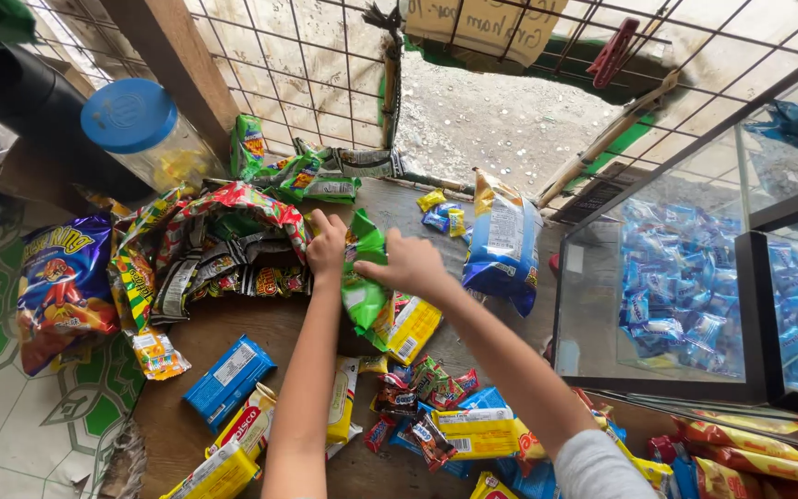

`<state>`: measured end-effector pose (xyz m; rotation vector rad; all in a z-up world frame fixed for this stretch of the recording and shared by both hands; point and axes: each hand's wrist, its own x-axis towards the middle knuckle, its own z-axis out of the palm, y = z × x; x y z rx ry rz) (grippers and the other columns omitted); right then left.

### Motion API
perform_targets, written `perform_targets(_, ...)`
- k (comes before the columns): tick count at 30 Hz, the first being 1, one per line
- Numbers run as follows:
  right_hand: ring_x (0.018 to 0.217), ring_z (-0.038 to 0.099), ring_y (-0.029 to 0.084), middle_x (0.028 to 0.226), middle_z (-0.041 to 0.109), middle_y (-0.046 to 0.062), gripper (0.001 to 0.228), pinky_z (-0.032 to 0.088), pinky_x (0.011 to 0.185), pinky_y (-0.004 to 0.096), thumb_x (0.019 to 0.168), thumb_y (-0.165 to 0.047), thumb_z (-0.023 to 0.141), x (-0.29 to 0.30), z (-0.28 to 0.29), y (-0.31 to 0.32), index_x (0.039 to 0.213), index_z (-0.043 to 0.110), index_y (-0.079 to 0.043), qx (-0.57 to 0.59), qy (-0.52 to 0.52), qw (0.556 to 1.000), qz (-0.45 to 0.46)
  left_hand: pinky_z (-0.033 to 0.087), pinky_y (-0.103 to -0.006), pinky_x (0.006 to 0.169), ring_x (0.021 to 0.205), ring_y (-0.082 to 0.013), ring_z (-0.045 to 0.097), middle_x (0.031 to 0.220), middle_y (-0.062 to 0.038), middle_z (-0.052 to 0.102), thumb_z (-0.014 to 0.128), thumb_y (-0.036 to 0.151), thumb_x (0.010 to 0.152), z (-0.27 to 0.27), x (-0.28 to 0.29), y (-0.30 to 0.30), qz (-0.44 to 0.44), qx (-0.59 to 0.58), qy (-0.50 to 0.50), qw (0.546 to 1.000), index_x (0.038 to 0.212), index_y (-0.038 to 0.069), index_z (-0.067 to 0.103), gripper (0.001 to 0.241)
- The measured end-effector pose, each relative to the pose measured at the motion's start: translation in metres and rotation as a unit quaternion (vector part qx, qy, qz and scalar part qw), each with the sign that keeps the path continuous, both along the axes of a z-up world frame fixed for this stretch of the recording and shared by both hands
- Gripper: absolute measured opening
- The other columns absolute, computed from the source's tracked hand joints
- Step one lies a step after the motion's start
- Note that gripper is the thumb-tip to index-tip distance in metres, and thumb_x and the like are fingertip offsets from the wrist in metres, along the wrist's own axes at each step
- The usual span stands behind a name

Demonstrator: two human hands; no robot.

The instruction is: The person picks up wrapped candies and snack packs from the wooden counter and places them one at a time into the glass display case, arranging the items inside. They continue transferring items from the counter pile into the case throughout the clip.

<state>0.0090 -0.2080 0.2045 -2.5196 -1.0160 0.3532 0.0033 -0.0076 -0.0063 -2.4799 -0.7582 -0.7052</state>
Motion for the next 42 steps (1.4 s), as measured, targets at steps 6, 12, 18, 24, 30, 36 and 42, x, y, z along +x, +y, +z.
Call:
perform_targets(6,0.079,0.071,0.041,0.080,0.072,0.023,0.050,0.056,0.075,0.051,0.083,-0.049,0.072,0.028,-0.001,-0.002,0.088,0.069,0.001,0.037,-0.043,0.998,-0.013,0.055,-0.0298,0.043,0.053,-0.0172,0.067,0.097,-0.009,0.054,0.057,0.014,0.095,0.040,-0.016,-0.014,-0.041,-0.082,-0.025,0.995,0.087,0.009,0.058,0.010)
perform_targets(12,0.085,0.076,0.028,0.094,0.074,0.019,0.027,0.060,0.079,0.042,0.094,-0.023,0.066,0.052,0.050,0.003,0.109,0.065,-0.001,0.382,0.238,0.891,-0.062,0.059,-0.0346,0.050,0.062,-0.0276,0.071,0.103,-0.016,0.053,0.061,0.011,0.090,0.061,-0.027,-0.020,-0.083,-0.197,-0.056,0.975,0.091,0.005,0.057,0.008)
perform_targets(18,0.110,0.066,0.036,0.123,0.068,0.022,0.032,0.052,0.092,0.048,0.096,-0.015,0.057,0.096,-0.063,-0.019,0.125,0.062,-0.003,0.242,0.085,0.965,-0.049,0.061,-0.0395,0.055,0.067,-0.0343,0.072,0.108,-0.020,0.051,0.066,0.005,0.087,0.087,-0.035,-0.033,-0.089,-0.256,-0.028,0.962,0.096,0.001,0.053,0.016)
perform_targets(24,0.109,0.063,0.048,0.129,0.053,0.033,0.041,0.050,0.098,0.053,0.087,-0.013,0.059,0.105,-0.072,-0.090,0.126,0.058,0.000,-0.087,-0.080,0.980,-0.159,0.062,-0.0393,0.059,0.077,-0.0360,0.072,0.109,-0.021,0.050,0.068,0.003,0.085,0.083,-0.033,-0.031,-0.096,-0.274,-0.031,0.956,0.097,-0.001,0.053,0.020)
perform_targets(30,0.123,0.057,0.048,0.138,0.049,0.026,0.056,0.048,0.104,0.058,0.091,-0.024,0.063,0.107,-0.031,-0.085,0.143,0.050,-0.006,-0.158,-0.087,0.954,-0.238,0.062,-0.0450,0.069,0.087,-0.0421,0.070,0.111,-0.025,0.052,0.068,0.006,0.083,0.099,-0.039,-0.039,-0.113,-0.369,-0.074,0.920,0.100,-0.003,0.056,0.023)
perform_targets(36,0.122,0.041,0.047,0.138,0.036,0.023,0.083,0.042,0.091,0.067,0.085,-0.060,0.069,0.074,-0.054,-0.030,0.150,0.040,-0.018,-0.082,-0.132,0.956,-0.250,0.059,-0.0515,0.073,0.087,-0.0452,0.070,0.115,-0.026,0.053,0.063,0.004,0.088,0.120,-0.055,-0.067,-0.134,-0.447,0.009,0.884,0.109,-0.002,0.054,0.024)
perform_targets(42,0.109,0.052,0.039,0.118,0.049,0.018,0.066,0.050,0.086,0.054,0.088,-0.060,0.069,0.078,-0.081,-0.017,0.140,0.057,-0.021,0.036,-0.270,0.943,-0.189,0.058,-0.0525,0.079,0.089,-0.0462,0.068,0.114,-0.026,0.052,0.066,0.010,0.085,0.104,-0.067,-0.073,-0.168,-0.475,-0.041,0.863,0.106,-0.003,0.054,0.027)
